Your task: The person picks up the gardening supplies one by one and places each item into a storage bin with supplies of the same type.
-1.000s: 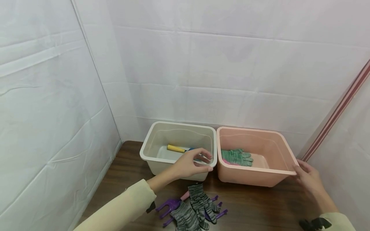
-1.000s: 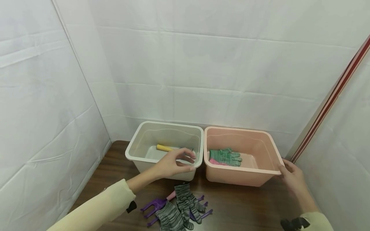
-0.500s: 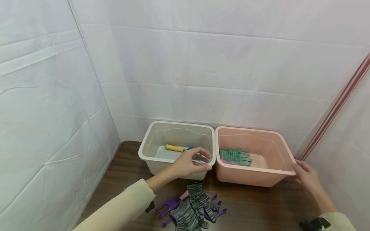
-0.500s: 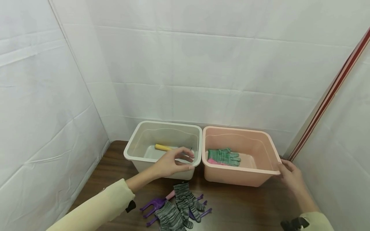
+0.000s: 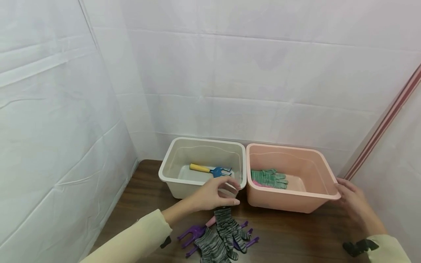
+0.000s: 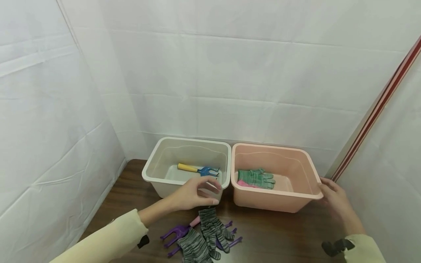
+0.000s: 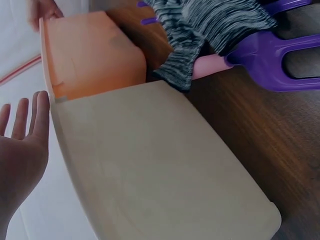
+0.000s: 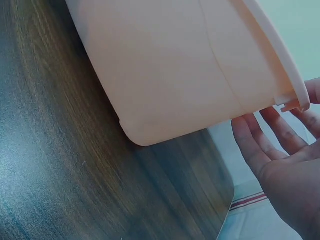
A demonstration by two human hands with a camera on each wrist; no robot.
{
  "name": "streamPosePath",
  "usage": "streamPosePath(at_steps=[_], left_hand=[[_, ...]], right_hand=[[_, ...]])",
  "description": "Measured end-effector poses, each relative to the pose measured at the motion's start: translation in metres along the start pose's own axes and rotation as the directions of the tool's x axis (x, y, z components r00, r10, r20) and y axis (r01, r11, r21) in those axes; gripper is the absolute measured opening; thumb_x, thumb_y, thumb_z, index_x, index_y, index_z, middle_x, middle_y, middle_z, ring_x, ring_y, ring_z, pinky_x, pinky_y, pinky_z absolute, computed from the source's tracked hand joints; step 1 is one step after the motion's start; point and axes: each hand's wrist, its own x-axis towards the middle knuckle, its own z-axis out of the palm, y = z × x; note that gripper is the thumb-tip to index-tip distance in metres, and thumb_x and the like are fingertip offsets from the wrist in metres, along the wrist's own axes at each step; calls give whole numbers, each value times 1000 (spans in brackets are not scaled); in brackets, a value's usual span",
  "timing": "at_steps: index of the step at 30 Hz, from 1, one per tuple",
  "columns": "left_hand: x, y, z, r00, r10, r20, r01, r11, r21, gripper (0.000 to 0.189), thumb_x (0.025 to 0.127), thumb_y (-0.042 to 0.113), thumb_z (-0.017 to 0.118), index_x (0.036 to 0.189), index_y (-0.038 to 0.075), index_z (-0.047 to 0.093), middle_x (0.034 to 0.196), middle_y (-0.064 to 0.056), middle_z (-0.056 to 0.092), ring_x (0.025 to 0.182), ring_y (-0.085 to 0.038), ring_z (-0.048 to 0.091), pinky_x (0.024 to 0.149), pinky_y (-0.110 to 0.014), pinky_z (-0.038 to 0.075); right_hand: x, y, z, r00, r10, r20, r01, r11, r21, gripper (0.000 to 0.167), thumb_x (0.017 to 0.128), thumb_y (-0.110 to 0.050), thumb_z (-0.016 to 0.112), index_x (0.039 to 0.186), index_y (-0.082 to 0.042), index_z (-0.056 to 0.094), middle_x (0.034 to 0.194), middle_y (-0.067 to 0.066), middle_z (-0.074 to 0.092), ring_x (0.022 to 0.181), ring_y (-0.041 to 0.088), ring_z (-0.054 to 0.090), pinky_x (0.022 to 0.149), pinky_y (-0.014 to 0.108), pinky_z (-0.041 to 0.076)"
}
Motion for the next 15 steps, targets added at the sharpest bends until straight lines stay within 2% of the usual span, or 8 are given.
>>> streamPosePath(at_steps=[4, 8, 10, 13, 15], left_hand=[[-5, -3, 5, 999, -30, 30, 30, 1000, 3, 39, 95, 21, 83, 130, 16, 66, 128, 4, 68, 122, -25, 68, 95, -34, 60], [-10, -9, 10, 996, -82, 44, 83, 996, -30, 39, 94, 21, 84, 129, 19, 67, 127, 7, 68, 120, -23, 68, 97, -37, 59], [-13, -13, 13, 994, -95, 56, 98, 994, -51, 40, 94, 20, 84, 130, 17, 67, 127, 7, 68, 122, -25, 67, 99, -40, 58], [-16, -20, 17, 993, -83, 81, 88, 995, -57, 40, 93, 18, 85, 130, 14, 67, 128, 6, 68, 124, -32, 66, 101, -44, 58], [-17, -26, 18, 993, -75, 94, 79, 996, -38, 41, 93, 19, 85, 130, 14, 67, 128, 7, 68, 124, -32, 66, 100, -43, 58]], right_hand=[[0, 0, -2, 1000, -12, 13, 11, 999, 33, 51, 110, -30, 60, 149, -2, 45, 102, -24, 68, 94, -1, 70, 78, 29, 63], [0, 5, -4, 999, -34, 25, 33, 997, 63, 33, 111, -27, 60, 140, -13, 53, 103, -23, 70, 93, 1, 71, 77, 28, 63], [0, 7, -4, 999, -39, 20, 37, 996, 79, 28, 111, -27, 60, 136, -17, 56, 103, -23, 71, 93, 1, 71, 76, 28, 62], [0, 9, -3, 999, -40, 3, 39, 997, 65, 27, 110, -29, 61, 136, -19, 57, 103, -24, 70, 93, 0, 70, 75, 27, 62], [0, 9, -1, 999, -36, -7, 36, 998, 44, 33, 110, -31, 61, 140, -17, 56, 104, -25, 69, 93, -1, 70, 75, 26, 62]])
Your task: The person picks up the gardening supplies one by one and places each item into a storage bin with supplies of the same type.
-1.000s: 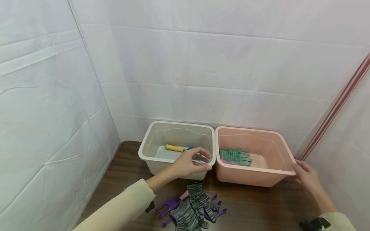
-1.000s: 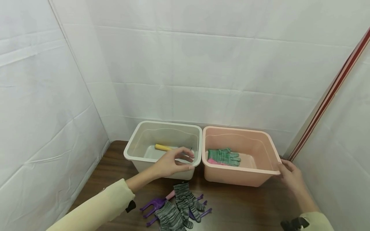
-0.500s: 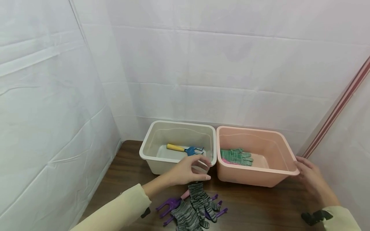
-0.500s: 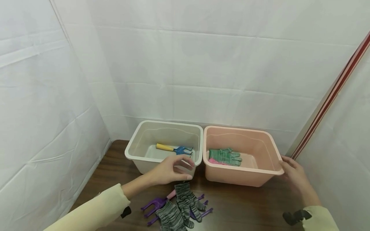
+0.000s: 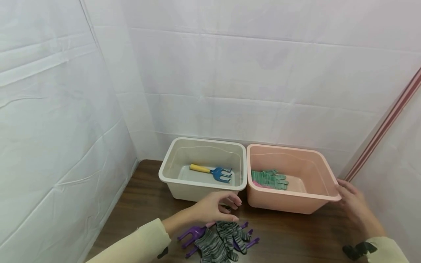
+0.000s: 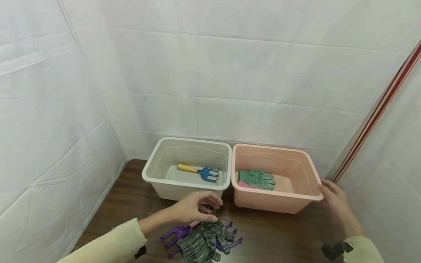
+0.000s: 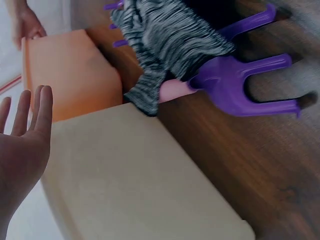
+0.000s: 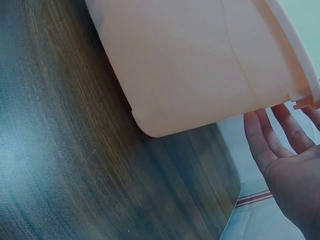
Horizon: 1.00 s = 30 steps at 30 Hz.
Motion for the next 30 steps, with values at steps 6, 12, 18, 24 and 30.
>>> streamPosePath(at_steps=[6, 12, 18, 24, 30], left_hand=[[-1, -15, 3, 1000, 0, 8, -1, 998, 60, 41, 93, 22, 85, 129, 20, 67, 129, 8, 68, 122, -29, 67, 96, -38, 60], [-4, -31, 6, 1000, -20, -4, 20, 998, 63, 41, 94, 20, 84, 130, 20, 67, 130, 2, 68, 123, -29, 66, 97, -44, 60], [-7, -45, 10, 998, -58, -33, 60, 997, 53, 43, 92, 19, 86, 131, 19, 67, 131, 3, 67, 126, -29, 64, 101, -46, 57], [-7, -58, 14, 995, -87, -38, 90, 991, 103, 48, 92, 20, 86, 135, 14, 66, 134, -1, 67, 129, -24, 62, 106, -48, 54], [-5, -69, 18, 992, -115, -46, 120, 985, 122, 50, 91, 18, 86, 137, 17, 66, 135, 6, 67, 130, -26, 62, 105, -42, 54]], right_hand=[[-2, 0, 4, 999, -2, -32, 2, 1000, -2, 39, 109, -34, 62, 143, -14, 55, 105, -25, 67, 94, -4, 69, 76, 25, 61], [-4, -1, 5, 1000, -20, -18, 22, 996, 88, 26, 109, -27, 63, 134, -19, 61, 105, -21, 71, 94, 0, 71, 75, 26, 62], [-4, 0, 6, 999, -12, -30, 14, 996, 89, 29, 109, -28, 63, 136, -19, 61, 106, -21, 71, 94, -1, 70, 76, 25, 61], [-5, 0, 6, 1000, -11, -26, 14, 994, 109, 21, 110, -26, 62, 131, -24, 63, 105, -20, 71, 94, 0, 70, 76, 25, 61], [-5, 0, 7, 999, -8, -39, 12, 995, 102, 24, 109, -29, 64, 132, -23, 63, 105, -22, 70, 93, 0, 70, 75, 24, 61]])
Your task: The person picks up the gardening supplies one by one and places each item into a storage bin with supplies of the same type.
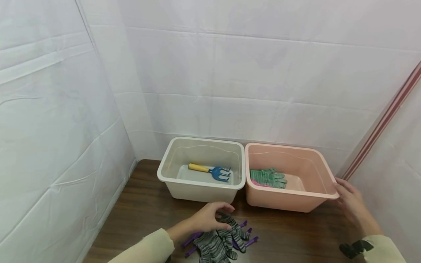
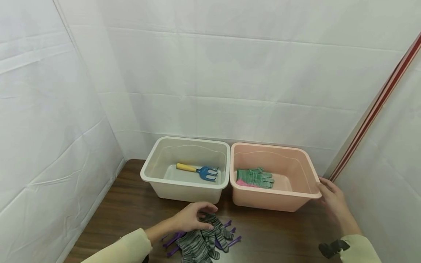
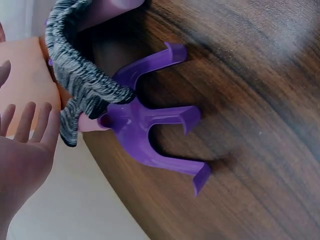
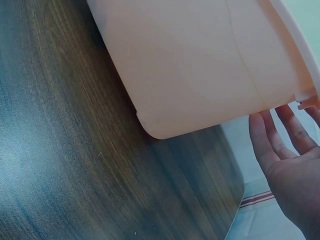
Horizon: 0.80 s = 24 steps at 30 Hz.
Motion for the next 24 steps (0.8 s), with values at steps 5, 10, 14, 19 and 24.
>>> streamPosePath(at_steps=[5, 10, 14, 19, 24], left_hand=[[0, -8, 2, 1000, 0, -2, 0, 999, 33, 52, 91, 19, 87, 138, 16, 66, 138, 0, 67, 129, -25, 62, 105, -41, 54], [2, -15, 5, 1000, -6, 2, 6, 999, 49, 55, 91, 21, 86, 141, 12, 65, 140, -3, 66, 131, -26, 61, 107, -42, 54], [2, -18, 9, 1000, 3, 15, -5, 997, 76, 57, 91, 22, 87, 142, 11, 64, 142, -3, 65, 131, -23, 61, 108, -43, 53], [4, -18, 12, 999, 14, 32, -17, 994, 109, 59, 90, 22, 88, 143, 11, 63, 142, 0, 64, 132, -20, 60, 108, -40, 53], [4, -19, 14, 997, 10, 72, -22, 986, 162, 65, 90, 25, 87, 149, 14, 60, 146, 0, 59, 132, -21, 58, 108, -34, 52]], right_hand=[[0, 0, 1, 1000, 3, -13, -3, 1000, 3, 22, 109, -29, 64, 130, -24, 63, 104, -22, 70, 93, -1, 70, 75, 24, 61], [0, 1, 1, 1000, 9, -19, -8, 1000, 9, 23, 109, -27, 63, 131, -24, 64, 104, -22, 70, 93, 0, 70, 74, 24, 61], [1, 1, 1, 1000, 8, -13, -8, 1000, 14, 23, 109, -26, 63, 132, -23, 64, 104, -21, 70, 93, 0, 70, 74, 25, 61], [0, 1, 0, 1000, 2, -15, -2, 1000, 15, 20, 109, -26, 63, 129, -26, 66, 104, -22, 71, 92, 0, 70, 73, 25, 61], [0, 1, 0, 1000, -3, -11, 3, 1000, 27, 20, 109, -26, 63, 128, -27, 67, 105, -21, 71, 93, 1, 71, 74, 26, 61]])
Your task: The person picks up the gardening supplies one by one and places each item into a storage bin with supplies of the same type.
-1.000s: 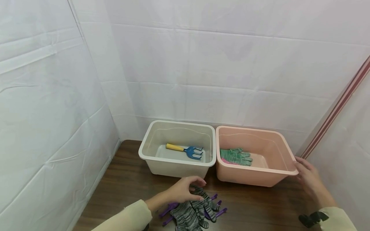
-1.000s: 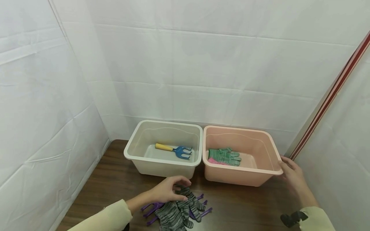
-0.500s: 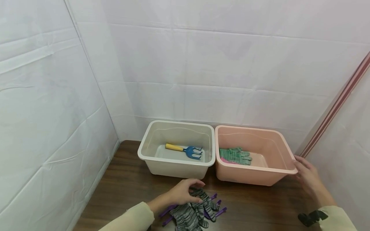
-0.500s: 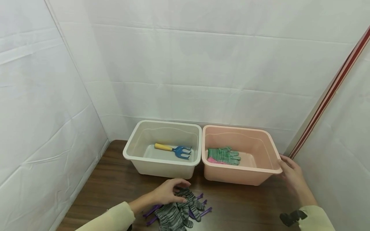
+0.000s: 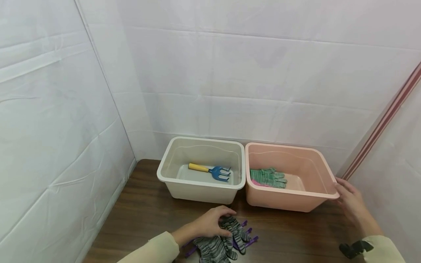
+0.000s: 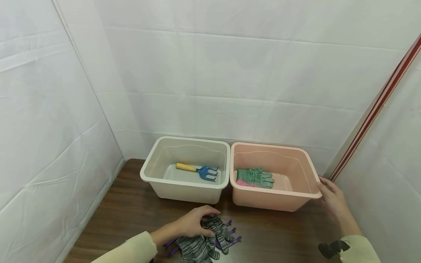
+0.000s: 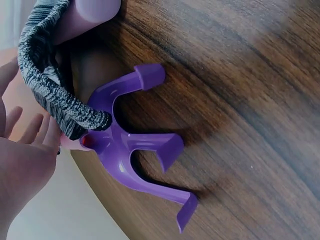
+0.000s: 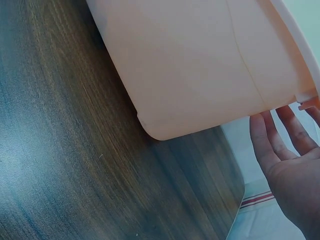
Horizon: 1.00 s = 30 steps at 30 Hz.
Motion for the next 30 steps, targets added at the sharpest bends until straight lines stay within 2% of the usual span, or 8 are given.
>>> streamPosePath(at_steps=[6, 11, 17, 23, 30], left_hand=[[2, 0, 2, 999, -1, 49, -5, 992, 126, 73, 90, 34, 87, 154, 18, 56, 148, 1, 57, 133, -15, 55, 112, -36, 47], [5, -1, 5, 998, 7, 66, -21, 977, 210, 75, 88, 35, 89, 154, 18, 56, 148, 3, 55, 132, -11, 51, 113, -35, 46], [9, 0, 8, 998, -23, 57, 8, 967, 256, 74, 86, 34, 91, 150, 19, 59, 145, 5, 58, 129, -8, 49, 113, -33, 45], [10, 4, 13, 1000, -16, 25, 7, 947, 321, 68, 84, 33, 91, 144, 17, 64, 138, 5, 62, 125, -7, 50, 110, -29, 46], [13, 8, 16, 1000, -2, 15, -4, 944, 331, 61, 82, 28, 93, 137, 16, 69, 122, 11, 67, 113, -3, 48, 98, -22, 48]], right_hand=[[1, 1, 1, 999, 22, -29, -23, 999, -37, 30, 108, -31, 64, 137, -22, 63, 104, -23, 70, 92, 0, 70, 73, 25, 61], [2, 2, 1, 998, 35, -43, -37, 998, -56, 40, 109, -34, 63, 145, -17, 58, 104, -25, 68, 93, -2, 69, 74, 24, 61], [2, 3, 0, 999, 33, -36, -35, 998, -57, 44, 109, -34, 62, 149, -15, 55, 106, -26, 67, 94, -3, 68, 75, 22, 60], [2, 3, 0, 999, 33, -29, -35, 997, -71, 51, 110, -36, 61, 154, -12, 51, 108, -26, 65, 95, -3, 68, 76, 22, 60], [3, 5, -1, 1000, 14, -27, -15, 1000, -28, 37, 109, -32, 63, 143, -18, 61, 107, -23, 69, 94, -1, 69, 74, 24, 61]])
